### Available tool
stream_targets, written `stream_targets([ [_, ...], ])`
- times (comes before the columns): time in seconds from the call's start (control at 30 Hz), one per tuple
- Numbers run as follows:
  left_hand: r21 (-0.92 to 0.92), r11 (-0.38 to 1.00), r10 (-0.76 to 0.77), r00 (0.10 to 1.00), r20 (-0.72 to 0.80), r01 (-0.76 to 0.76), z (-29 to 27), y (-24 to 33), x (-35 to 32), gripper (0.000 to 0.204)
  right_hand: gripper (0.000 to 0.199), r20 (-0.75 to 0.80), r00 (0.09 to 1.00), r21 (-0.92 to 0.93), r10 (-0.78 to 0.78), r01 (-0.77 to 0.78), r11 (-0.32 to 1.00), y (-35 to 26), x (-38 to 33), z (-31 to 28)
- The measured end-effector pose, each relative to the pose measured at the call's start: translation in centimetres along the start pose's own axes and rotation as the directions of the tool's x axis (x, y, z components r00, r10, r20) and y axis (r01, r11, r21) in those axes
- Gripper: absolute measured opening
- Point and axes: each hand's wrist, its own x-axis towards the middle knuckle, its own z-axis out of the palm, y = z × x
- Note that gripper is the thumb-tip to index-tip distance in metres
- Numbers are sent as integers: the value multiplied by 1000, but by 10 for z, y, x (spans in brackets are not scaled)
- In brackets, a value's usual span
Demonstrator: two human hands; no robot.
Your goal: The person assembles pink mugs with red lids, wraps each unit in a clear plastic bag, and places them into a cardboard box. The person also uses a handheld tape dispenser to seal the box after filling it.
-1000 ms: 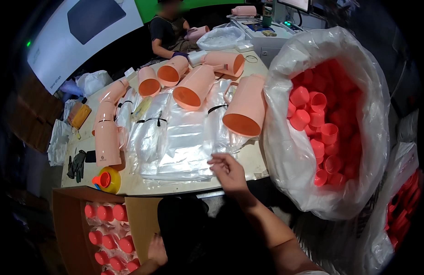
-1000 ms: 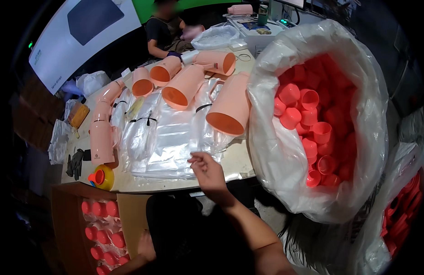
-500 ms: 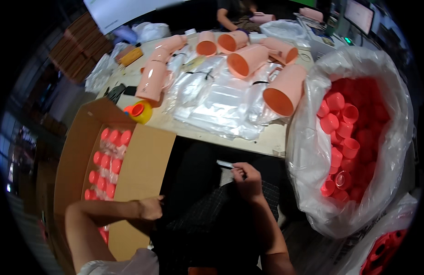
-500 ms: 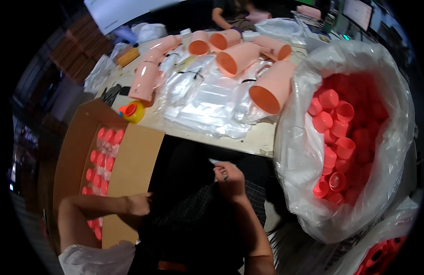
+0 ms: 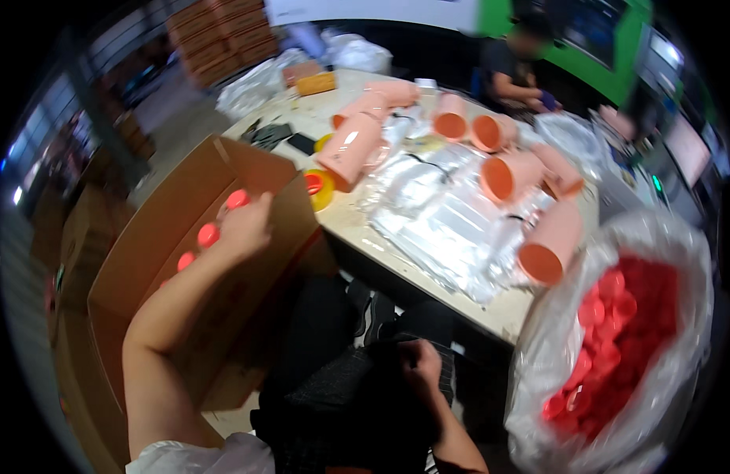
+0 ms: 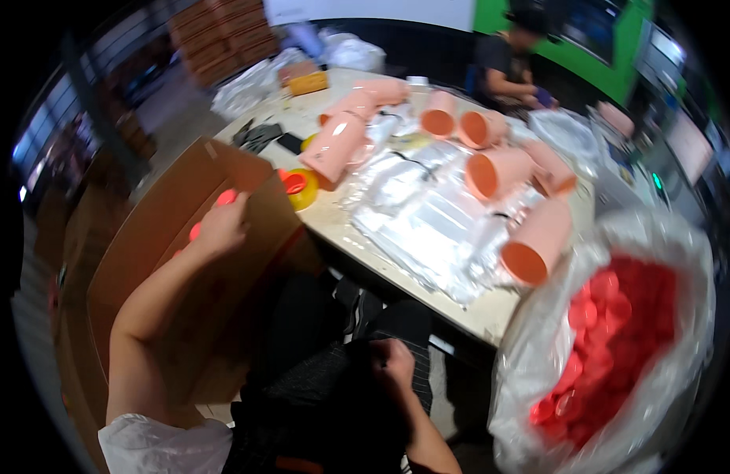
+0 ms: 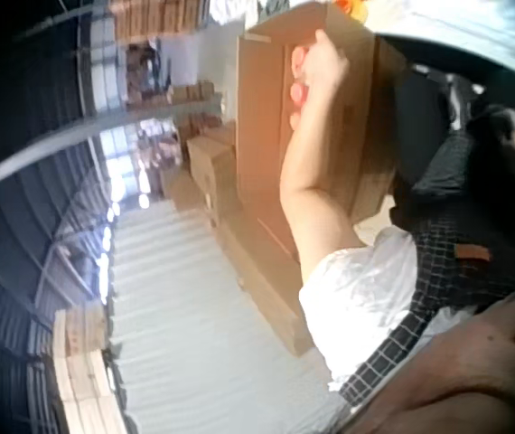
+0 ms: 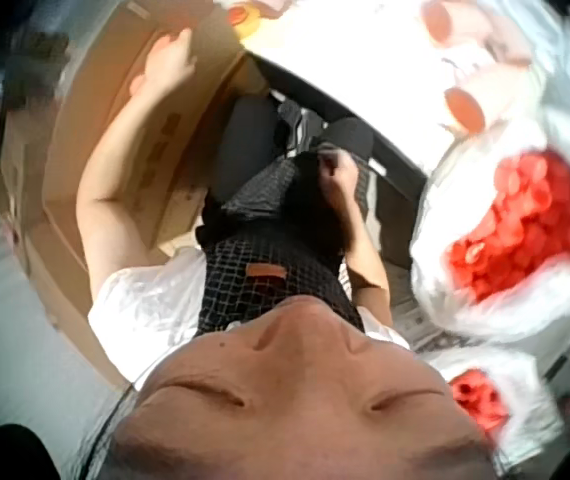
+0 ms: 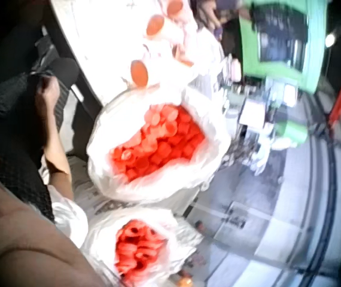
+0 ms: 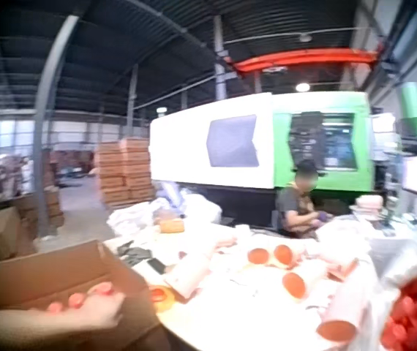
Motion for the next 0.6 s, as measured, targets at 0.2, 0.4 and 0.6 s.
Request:
stream_targets([
  [0.2,-77,990,113,988,-106,-121,19,7,-1,26,11,182,939,91,-291,278,956,-10,46,80],
  [0.4,87,966,256,952,-169,-244,25,-1,-67,12,8,370,929,451,7,-187,873,13,49,94],
  [0.6,-962,189,-124,976,177,198,0,-44,-191,23,55,389,921,552,25,-255,794,-71,170,99],
])
